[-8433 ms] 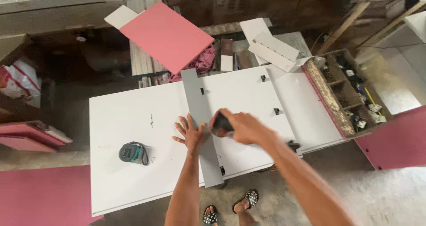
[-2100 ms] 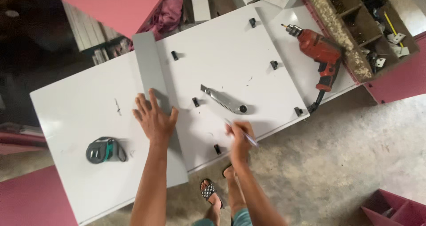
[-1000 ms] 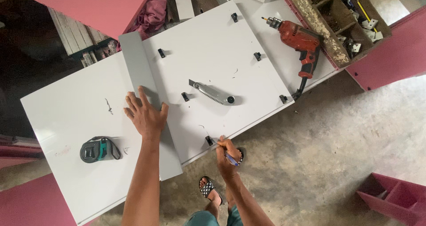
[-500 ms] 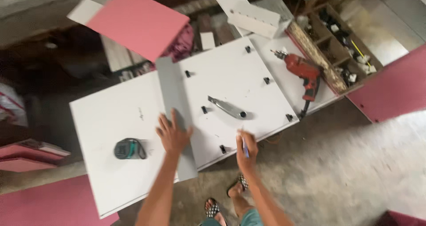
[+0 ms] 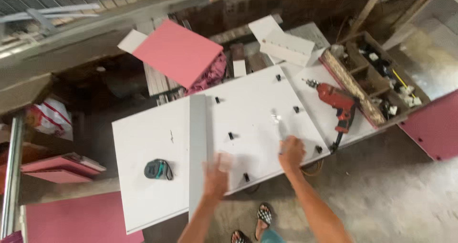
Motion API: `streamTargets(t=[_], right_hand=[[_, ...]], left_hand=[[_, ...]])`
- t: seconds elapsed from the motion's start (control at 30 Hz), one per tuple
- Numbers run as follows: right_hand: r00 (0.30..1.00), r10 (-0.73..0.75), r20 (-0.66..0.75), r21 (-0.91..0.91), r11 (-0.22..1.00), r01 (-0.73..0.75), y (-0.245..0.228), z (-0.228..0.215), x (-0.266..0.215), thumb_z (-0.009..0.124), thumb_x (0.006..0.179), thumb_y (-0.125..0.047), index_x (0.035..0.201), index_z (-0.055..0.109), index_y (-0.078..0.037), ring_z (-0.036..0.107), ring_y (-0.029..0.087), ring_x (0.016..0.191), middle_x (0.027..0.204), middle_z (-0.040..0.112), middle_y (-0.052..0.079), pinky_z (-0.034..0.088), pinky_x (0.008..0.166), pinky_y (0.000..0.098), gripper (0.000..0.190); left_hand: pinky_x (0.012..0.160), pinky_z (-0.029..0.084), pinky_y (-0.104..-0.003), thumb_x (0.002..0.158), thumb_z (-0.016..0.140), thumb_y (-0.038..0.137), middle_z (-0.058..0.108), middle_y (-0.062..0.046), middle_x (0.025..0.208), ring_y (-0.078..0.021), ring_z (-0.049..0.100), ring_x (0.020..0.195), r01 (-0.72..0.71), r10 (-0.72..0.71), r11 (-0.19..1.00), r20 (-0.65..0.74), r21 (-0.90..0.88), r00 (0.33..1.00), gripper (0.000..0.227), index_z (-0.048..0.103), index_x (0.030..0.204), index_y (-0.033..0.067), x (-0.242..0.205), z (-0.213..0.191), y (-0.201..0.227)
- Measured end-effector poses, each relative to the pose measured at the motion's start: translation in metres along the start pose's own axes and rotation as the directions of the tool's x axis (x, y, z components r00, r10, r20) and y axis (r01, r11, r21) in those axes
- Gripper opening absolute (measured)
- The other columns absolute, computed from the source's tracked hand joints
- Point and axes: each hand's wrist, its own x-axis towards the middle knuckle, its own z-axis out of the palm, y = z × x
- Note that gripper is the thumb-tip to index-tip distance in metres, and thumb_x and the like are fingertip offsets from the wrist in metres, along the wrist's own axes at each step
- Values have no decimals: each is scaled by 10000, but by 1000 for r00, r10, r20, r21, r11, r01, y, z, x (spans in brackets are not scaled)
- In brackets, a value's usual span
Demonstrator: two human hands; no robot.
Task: The person uses a drill to secure screws into a white board, marks measurements with a pen, and arranges pink and white furniture panels on a workbench.
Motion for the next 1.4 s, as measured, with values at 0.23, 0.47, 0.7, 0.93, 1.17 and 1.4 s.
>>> streamTargets(t=[0.23, 0.47, 0.7, 0.93, 1.17, 1.4], right_hand=[[979, 190, -74, 49, 981, -187, 73, -22, 77, 633, 1036, -419, 1237, 495, -91, 553, 431, 1061, 1219, 541, 205, 442, 872, 568, 409], [961, 178, 212, 35, 981, -190, 72, -18, 113, 487, 1094, -449, 1347, 462, -2, 472, 452, 1254, 1361, 489, 279, 430, 991, 553, 514], [911, 351, 215, -69, 936, -345, 76, -28, 145, 608, 962, -289, 1367, 543, -15, 503, 417, 1230, 1386, 560, 260, 432, 937, 578, 493], [979, -23, -204, 72, 997, 38, 46, -38, 119, 731, 685, -20, 1419, 520, 10, 623, 392, 1060, 1220, 612, 221, 470, 912, 576, 765], [824, -566, -23, 96, 819, 565, -17, 23, 44, 530, 821, -52, 1562, 417, -147, 496, 270, 1409, 1485, 558, 82, 404, 1108, 505, 756], [864, -497, -82, -39, 867, 496, -52, 17, 39, 511, 906, -199, 1592, 388, -220, 394, 261, 1528, 1627, 452, 57, 349, 1212, 472, 697]], left_hand=[[1273, 55, -581, 494, 486, 215, -14, -140, 1748, -275, 24, 1603, -82, 143, 986, -477, 146, 867, 1239, 22, 1638, 118, 34, 5, 38], [1216, 194, -486, 332, 782, 456, 75, -133, 1746, -292, 84, 1608, -41, 108, 983, -391, 177, 914, 1552, 75, 1667, 100, -3, 27, 45], [1065, 359, -598, 1040, 424, 167, 462, -185, 1388, -334, 471, 1181, 172, -164, 984, 142, -47, 976, 296, 454, 1323, 84, -43, -14, 64], [1109, 415, -601, 850, 730, 734, 82, -166, 1722, -379, 281, 1495, 739, -612, 617, 423, -273, 668, 1259, -55, 1662, 179, -28, 7, -14], [822, 539, -500, 914, 660, 456, 472, -163, 1284, -354, 531, 1077, 718, -679, 635, 237, -284, 695, 859, 212, 1635, 322, -37, 30, -38], [1097, 378, -557, 862, 662, 455, 230, -240, 1665, -412, 342, 1449, 672, -676, 676, 109, -303, 729, 798, 345, 1533, 161, 49, 35, -107]])
